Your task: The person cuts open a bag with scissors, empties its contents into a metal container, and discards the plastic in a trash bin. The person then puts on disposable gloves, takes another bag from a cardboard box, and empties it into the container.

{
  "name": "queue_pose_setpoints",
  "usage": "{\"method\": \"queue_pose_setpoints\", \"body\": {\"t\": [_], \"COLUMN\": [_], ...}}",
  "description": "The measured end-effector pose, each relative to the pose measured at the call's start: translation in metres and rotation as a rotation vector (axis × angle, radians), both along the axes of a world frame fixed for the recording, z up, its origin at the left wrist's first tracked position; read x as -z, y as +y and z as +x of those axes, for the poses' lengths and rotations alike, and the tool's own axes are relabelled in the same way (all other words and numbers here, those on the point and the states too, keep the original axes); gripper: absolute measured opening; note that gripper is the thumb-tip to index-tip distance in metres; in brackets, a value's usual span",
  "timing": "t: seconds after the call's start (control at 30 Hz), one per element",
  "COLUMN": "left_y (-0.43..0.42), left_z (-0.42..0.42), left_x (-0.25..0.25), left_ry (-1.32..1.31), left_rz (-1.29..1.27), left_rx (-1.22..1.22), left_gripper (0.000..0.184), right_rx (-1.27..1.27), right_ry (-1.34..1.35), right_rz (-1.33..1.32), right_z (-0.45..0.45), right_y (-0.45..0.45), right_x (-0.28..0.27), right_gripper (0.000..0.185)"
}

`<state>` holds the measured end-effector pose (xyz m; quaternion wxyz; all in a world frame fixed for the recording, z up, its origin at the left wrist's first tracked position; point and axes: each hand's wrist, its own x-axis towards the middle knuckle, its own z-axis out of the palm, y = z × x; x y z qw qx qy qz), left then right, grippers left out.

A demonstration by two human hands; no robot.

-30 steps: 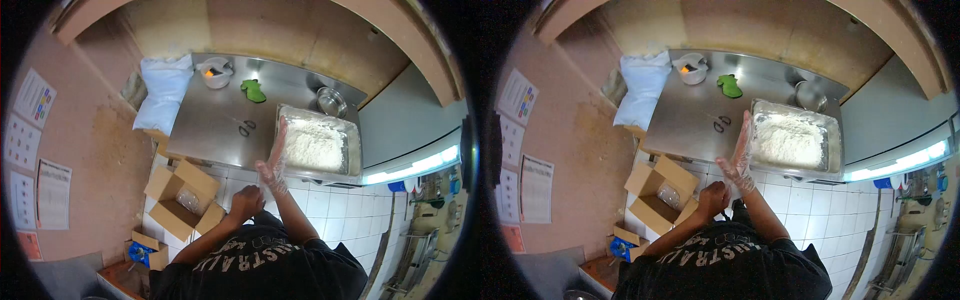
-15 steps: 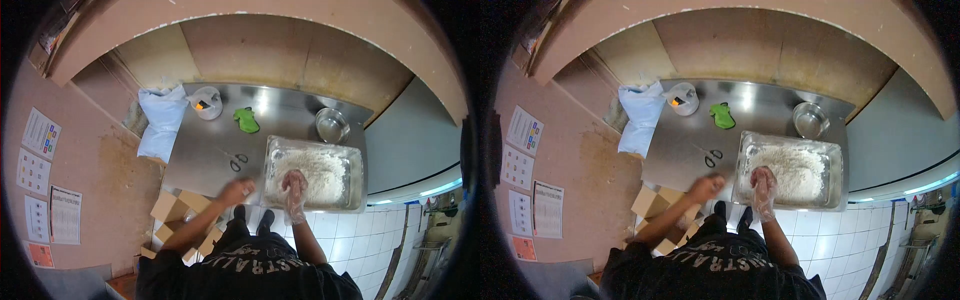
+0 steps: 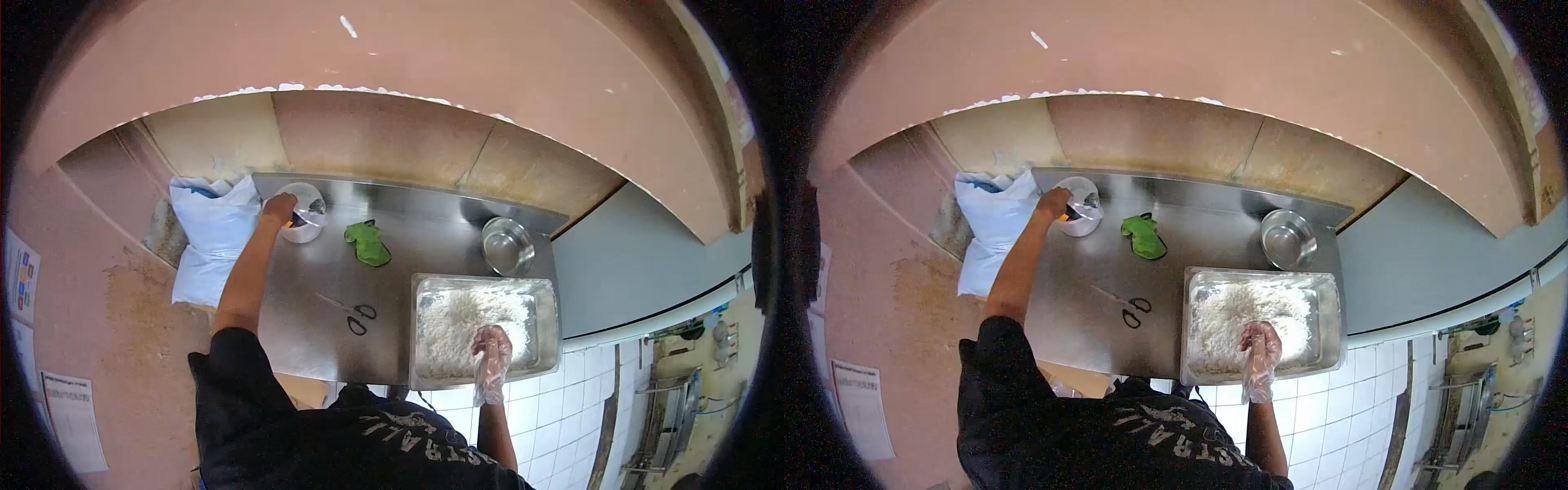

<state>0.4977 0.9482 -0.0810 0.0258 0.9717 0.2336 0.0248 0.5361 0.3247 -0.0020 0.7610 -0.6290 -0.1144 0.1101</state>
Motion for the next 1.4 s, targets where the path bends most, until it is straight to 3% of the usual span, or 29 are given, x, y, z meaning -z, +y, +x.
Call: {"method": "queue_pose_setpoints", "body": {"t": [0.17, 0.27, 0.4, 0.5, 0.57, 0.67, 0.8, 0.87, 0.97, 1.1, 1.3, 1.4], "left_y": [0.005, 0.021, 0.027, 0.062, 0.059, 0.013, 0.029, 0.051, 0.047, 0.027, 0.032, 0.036], "left_z": [0.005, 0.008, 0.005, 0.019, 0.014, 0.001, 0.011, 0.016, 0.017, 0.017, 0.018, 0.011], "left_x": [-0.020, -0.004, 0.003, 0.038, 0.024, -0.044, -0.029, -0.006, -0.003, -0.041, -0.052, -0.063], "left_ry": [0.084, 0.153, 0.168, 0.192, -0.020, -0.213, -0.184, -0.248, -0.389, -0.335, -0.287, -0.256], "left_rz": [-0.236, -0.309, -0.297, -0.160, -0.114, -0.062, -0.105, -0.046, -0.017, -0.201, -0.007, -0.203], "left_rx": [0.002, 0.088, 0.157, 0.129, 0.124, 0.176, 0.147, 0.294, 0.171, 0.135, 0.098, 0.105], "left_gripper": [0.028, 0.031, 0.029, 0.029, 0.021, 0.008, 0.004, 0.007, 0.009, 0.011, 0.010, 0.008], "right_rx": [0.064, 0.096, 0.092, 0.106, 0.139, 0.113, 0.169, 0.184, 0.199, 0.189, 0.177, 0.191], "right_ry": [-0.014, 0.008, 0.027, -0.036, -0.029, -0.043, -0.021, -0.010, -0.045, -0.040, -0.047, -0.014], "right_rz": [0.008, 0.011, -0.014, 0.002, -0.014, -0.004, 0.007, -0.015, 0.005, 0.018, 0.005, 0.004], "right_z": [0.000, -0.003, -0.011, -0.012, -0.011, -0.011, -0.014, -0.015, -0.018, -0.018, -0.016, -0.017], "right_y": [0.011, 0.022, 0.035, 0.040, 0.038, 0.039, 0.037, 0.033, 0.032, 0.027, 0.024, 0.030], "right_x": [0.016, 0.018, 0.013, 0.020, 0.021, 0.015, 0.013, 0.012, 0.006, 0.005, 0.005, -0.003], "right_gripper": [0.024, 0.022, 0.020, 0.020, 0.020, 0.022, 0.026, 0.024, 0.020, 0.021, 0.023, 0.023]}}
